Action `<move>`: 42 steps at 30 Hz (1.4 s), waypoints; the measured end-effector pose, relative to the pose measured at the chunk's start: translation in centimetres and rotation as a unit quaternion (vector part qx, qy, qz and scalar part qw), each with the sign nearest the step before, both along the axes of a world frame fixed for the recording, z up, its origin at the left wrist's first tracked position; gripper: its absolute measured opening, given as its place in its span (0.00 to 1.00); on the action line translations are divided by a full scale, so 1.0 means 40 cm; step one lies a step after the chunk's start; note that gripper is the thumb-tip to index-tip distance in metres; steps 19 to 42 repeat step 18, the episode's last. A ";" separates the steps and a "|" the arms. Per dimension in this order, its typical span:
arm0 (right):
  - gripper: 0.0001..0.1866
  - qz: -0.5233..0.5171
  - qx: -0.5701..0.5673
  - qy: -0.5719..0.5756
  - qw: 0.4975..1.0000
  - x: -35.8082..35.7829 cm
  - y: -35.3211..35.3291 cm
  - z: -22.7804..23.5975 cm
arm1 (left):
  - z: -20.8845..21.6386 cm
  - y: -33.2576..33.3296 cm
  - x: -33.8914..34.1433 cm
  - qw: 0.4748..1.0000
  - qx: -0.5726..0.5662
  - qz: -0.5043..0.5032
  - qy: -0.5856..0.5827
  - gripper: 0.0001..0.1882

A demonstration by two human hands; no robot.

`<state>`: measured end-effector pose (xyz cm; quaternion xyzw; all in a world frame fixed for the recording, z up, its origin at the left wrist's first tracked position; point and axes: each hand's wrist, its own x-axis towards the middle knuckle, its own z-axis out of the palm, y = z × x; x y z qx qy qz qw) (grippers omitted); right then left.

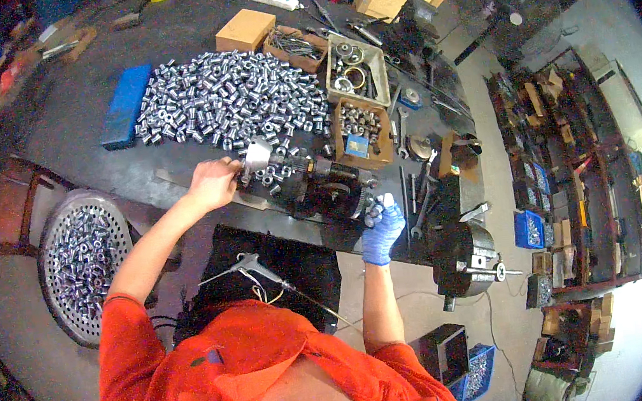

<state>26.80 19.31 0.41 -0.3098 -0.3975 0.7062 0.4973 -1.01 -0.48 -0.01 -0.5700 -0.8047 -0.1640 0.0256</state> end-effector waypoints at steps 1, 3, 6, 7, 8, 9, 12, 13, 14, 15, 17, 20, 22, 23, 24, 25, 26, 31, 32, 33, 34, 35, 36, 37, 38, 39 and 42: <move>0.12 -0.001 -0.004 0.002 1.000 0.001 -0.001 -0.003 | 0.000 -0.003 -0.005 1.000 -0.009 -0.007 0.014 0.14; 0.12 -0.005 -0.008 0.005 1.000 0.004 -0.001 -0.003 | 0.002 -0.002 -0.012 0.999 -0.024 -0.024 0.042 0.15; 0.11 0.005 -0.012 0.009 1.000 0.002 0.003 -0.004 | 0.012 0.011 -0.031 0.994 -0.072 -0.058 0.065 0.13; 0.11 0.010 -0.014 0.010 1.000 0.002 0.004 -0.005 | 0.006 0.011 -0.041 0.994 -0.039 -0.071 0.067 0.11; 0.11 0.007 -0.017 0.012 1.000 0.001 0.004 -0.006 | 0.002 0.007 -0.052 0.994 -0.005 -0.084 0.070 0.08; 0.11 0.009 -0.019 0.013 1.000 0.001 0.003 -0.004 | -0.002 0.004 -0.059 0.992 0.028 -0.098 0.072 0.06; 0.11 0.016 -0.023 0.021 0.999 -0.001 -0.003 0.003 | -0.003 -0.018 -0.059 0.997 0.049 -0.048 0.030 0.06; 0.11 0.009 -0.021 0.018 1.000 -0.001 -0.002 0.001 | 0.000 -0.027 -0.057 0.999 0.036 -0.025 0.014 0.07; 0.11 0.002 -0.019 0.014 1.000 0.000 0.002 -0.005 | 0.013 -0.033 -0.051 0.998 0.039 -0.002 -0.039 0.08; 0.11 -0.005 -0.017 0.010 1.000 0.001 0.005 -0.010 | 0.032 -0.038 -0.044 0.995 0.042 0.021 -0.092 0.09; 0.13 0.001 -0.013 0.014 1.000 0.003 0.009 -0.017 | 0.042 -0.041 -0.050 0.957 0.086 0.046 -0.275 0.11; 0.13 0.005 -0.011 0.016 1.000 0.004 0.010 -0.020 | 0.040 -0.033 -0.070 0.907 0.126 0.047 -0.399 0.13; 0.13 0.005 -0.011 0.016 1.000 0.004 0.010 -0.020 | 0.040 -0.033 -0.070 0.907 0.126 0.047 -0.399 0.13; 0.13 0.005 -0.011 0.016 1.000 0.004 0.010 -0.020 | 0.040 -0.033 -0.070 0.907 0.126 0.047 -0.399 0.13; 0.13 0.005 -0.011 0.016 1.000 0.004 0.010 -0.020 | 0.040 -0.033 -0.070 0.907 0.126 0.047 -0.399 0.13; 0.13 0.005 -0.011 0.016 1.000 0.004 0.010 -0.020 | 0.040 -0.033 -0.070 0.907 0.126 0.047 -0.399 0.13; 0.13 0.005 -0.011 0.016 1.000 0.004 0.010 -0.020 | 0.040 -0.033 -0.070 0.907 0.126 0.047 -0.399 0.13; 0.13 0.005 -0.011 0.016 1.000 0.004 0.010 -0.020 | 0.040 -0.033 -0.070 0.907 0.126 0.047 -0.399 0.13; 0.13 0.005 -0.011 0.016 1.000 0.004 0.010 -0.020 | 0.040 -0.033 -0.070 0.907 0.126 0.047 -0.399 0.13; 0.13 0.005 -0.011 0.016 1.000 0.004 0.010 -0.020 | 0.040 -0.033 -0.070 0.907 0.126 0.047 -0.399 0.13; 0.13 0.005 -0.011 0.016 1.000 0.004 0.010 -0.020 | 0.040 -0.033 -0.070 0.907 0.126 0.047 -0.399 0.13; 0.13 0.005 -0.011 0.016 1.000 0.004 0.010 -0.020 | 0.040 -0.033 -0.070 0.907 0.126 0.047 -0.399 0.13; 0.13 0.005 -0.011 0.016 1.000 0.004 0.010 -0.020 | 0.040 -0.033 -0.070 0.907 0.126 0.047 -0.399 0.13; 0.13 0.005 -0.011 0.016 1.000 0.004 0.010 -0.020 | 0.040 -0.033 -0.070 0.907 0.126 0.047 -0.399 0.13; 0.13 0.005 -0.011 0.016 1.000 0.004 0.010 -0.020 | 0.040 -0.033 -0.070 0.907 0.126 0.047 -0.399 0.13; 0.13 0.005 -0.011 0.016 1.000 0.004 0.010 -0.020 | 0.040 -0.033 -0.070 0.907 0.126 0.047 -0.399 0.13; 0.13 0.005 -0.011 0.016 1.000 0.004 0.010 -0.020 | 0.040 -0.033 -0.070 0.907 0.126 0.047 -0.399 0.13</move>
